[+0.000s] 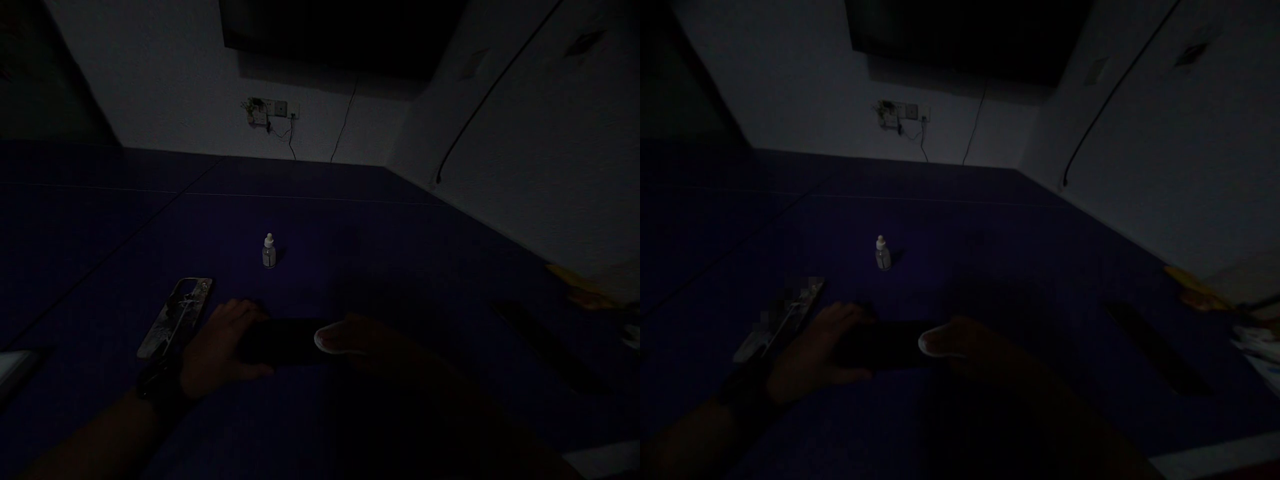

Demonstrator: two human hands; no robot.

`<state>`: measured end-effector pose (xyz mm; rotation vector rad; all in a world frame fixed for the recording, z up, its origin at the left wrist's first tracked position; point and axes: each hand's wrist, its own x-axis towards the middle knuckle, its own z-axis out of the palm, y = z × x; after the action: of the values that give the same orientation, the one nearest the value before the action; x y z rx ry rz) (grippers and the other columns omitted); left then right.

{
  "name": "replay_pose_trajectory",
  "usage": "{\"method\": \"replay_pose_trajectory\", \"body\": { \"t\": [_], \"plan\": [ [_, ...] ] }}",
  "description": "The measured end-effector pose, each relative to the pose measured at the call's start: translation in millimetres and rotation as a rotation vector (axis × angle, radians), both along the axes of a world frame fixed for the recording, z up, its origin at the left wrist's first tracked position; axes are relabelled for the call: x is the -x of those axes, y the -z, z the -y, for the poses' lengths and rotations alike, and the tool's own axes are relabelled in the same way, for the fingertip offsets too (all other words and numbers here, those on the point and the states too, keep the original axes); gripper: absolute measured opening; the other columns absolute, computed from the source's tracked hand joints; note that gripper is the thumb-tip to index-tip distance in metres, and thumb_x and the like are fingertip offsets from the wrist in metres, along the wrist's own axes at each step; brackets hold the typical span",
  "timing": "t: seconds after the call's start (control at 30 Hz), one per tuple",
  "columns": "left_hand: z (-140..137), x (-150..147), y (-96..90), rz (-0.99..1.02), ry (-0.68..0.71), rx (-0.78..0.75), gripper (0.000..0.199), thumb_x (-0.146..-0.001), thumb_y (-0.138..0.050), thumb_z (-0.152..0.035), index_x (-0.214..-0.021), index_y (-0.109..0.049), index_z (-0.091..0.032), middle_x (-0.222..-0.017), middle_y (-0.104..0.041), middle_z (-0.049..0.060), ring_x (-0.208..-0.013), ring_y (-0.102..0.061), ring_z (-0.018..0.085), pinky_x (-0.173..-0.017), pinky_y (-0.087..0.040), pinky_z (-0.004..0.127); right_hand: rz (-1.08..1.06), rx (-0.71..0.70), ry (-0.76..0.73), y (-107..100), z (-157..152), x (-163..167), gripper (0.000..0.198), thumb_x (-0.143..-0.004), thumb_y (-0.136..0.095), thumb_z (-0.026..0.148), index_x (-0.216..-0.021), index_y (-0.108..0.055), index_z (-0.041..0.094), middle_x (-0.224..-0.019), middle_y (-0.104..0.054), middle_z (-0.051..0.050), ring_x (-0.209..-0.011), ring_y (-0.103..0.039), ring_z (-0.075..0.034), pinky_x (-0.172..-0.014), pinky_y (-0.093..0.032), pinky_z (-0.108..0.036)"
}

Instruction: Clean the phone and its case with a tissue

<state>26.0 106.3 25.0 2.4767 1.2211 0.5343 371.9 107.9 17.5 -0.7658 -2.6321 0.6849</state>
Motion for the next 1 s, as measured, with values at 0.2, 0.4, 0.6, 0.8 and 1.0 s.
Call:
{"method": "replay_pose_trajectory", "body": {
  "t": [0.2,0.4,0.6,0.8,1.0],
  "plan": [
    [0,-1,-1.3,-0.003,-0.035,0.012,0.062,-0.064,-0.092,-0.045,-0.115,-0.063,-0.026,-0.113,-0.066,0.004,-0.099,-0.060,0.031,-0.087,-0.044,0.043,-0.017,0.002,-0.067,-8,-5,1,0.061,-0.092,-0.054,0.008,-0.148,-0.051,0.033,-0.146,-0.060,-0.005,-0.132,-0.057,-0.019,-0.111,-0.042,-0.040],
    [-1,0,0.3,-0.007,0.008,-0.008,0.063,-0.065,-0.091,-0.049,-0.116,-0.062,-0.027,-0.116,-0.066,0.004,-0.099,-0.060,0.030,-0.086,-0.044,0.042,-0.033,0.048,0.001,-8,-1,3,0.057,-0.093,-0.052,0.010,-0.146,-0.053,0.033,-0.145,-0.061,-0.006,-0.133,-0.057,-0.020,-0.112,-0.041,-0.044],
    [-1,-2,-1.8,-0.005,-0.008,-0.025,0.065,-0.063,-0.092,-0.050,-0.115,-0.062,-0.026,-0.115,-0.066,0.005,-0.098,-0.060,0.030,-0.086,-0.045,0.043,-0.075,0.093,-0.089,-14,0,6,0.056,-0.094,-0.053,0.012,-0.145,-0.054,0.034,-0.142,-0.063,-0.004,-0.132,-0.058,-0.019,-0.111,-0.043,-0.040],
    [-1,-3,-3.6,-0.008,-0.002,-0.025,0.065,-0.062,-0.092,-0.052,-0.113,-0.062,-0.025,-0.114,-0.066,0.005,-0.099,-0.060,0.029,-0.085,-0.046,0.042,-0.067,0.049,0.074,-9,0,13,0.060,-0.094,-0.048,0.009,-0.149,-0.050,0.033,-0.147,-0.059,-0.006,-0.133,-0.055,-0.021,-0.110,-0.044,-0.045],
    [-2,-4,-4.5,-0.020,0.008,-0.032,0.064,-0.063,-0.091,-0.054,-0.112,-0.063,-0.025,-0.110,-0.067,0.005,-0.097,-0.060,0.029,-0.084,-0.046,0.041,-0.075,0.057,-0.048,-19,7,19,0.052,-0.096,-0.049,0.012,-0.142,-0.056,0.034,-0.132,-0.068,-0.004,-0.119,-0.064,-0.019,-0.101,-0.052,-0.036]
  ]
}}
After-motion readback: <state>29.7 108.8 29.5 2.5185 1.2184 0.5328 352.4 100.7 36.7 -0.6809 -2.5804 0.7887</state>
